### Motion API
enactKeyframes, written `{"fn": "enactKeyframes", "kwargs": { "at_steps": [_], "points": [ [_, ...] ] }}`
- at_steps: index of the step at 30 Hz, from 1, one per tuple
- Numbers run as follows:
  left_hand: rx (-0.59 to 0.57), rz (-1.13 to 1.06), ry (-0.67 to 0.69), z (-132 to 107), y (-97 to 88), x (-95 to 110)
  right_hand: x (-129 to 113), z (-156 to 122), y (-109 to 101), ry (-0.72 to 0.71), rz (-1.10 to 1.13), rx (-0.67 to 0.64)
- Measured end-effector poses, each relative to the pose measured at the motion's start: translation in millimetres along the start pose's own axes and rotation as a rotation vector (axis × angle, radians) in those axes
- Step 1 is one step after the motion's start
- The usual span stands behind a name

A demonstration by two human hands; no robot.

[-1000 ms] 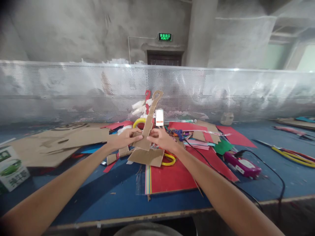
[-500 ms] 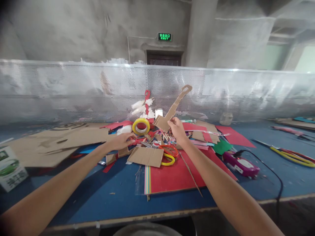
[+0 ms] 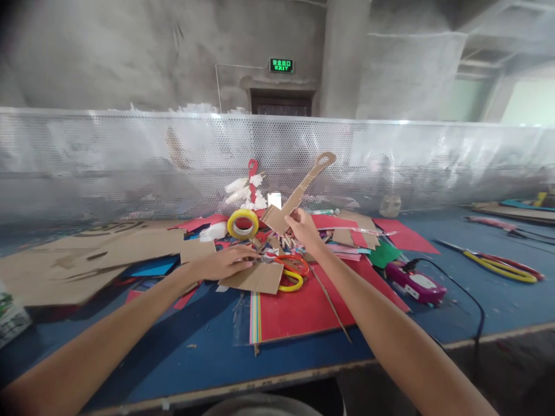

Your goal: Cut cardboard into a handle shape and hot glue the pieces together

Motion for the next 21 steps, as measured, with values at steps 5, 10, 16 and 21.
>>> {"fn": "enactKeyframes", "kwargs": {
  "at_steps": [5,10,16,21],
  "points": [
    [0.063,-0.005,-0.021,-0.8,3.6,-5.0,2.6,2.7,-2.9,-0.013,-0.006,-0.002],
    [0.055,-0.001,0.006,26.5,8.0,-23.9,4.9,8.5,-10.6,-0.026,0.017,0.003],
    [-0.123,0.152,0.162,93.0,17.2,-33.0,6.7,16.8,-18.2,-0.051,0.059,0.033],
    [-0.218,0.270,0.384,122.8,30.1,-26.7,4.3,19.2,-21.0,-0.046,0.080,0.057]
  ]
}}
Point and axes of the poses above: each hand's wrist, its own z-axis towards the middle knuckle, its own y-axis out of the palm, x = y × z, the point moved 1 cm from there along z, towards the middle knuckle, and after that the axes turned 7 degrees about x, right-handed, at the moved point
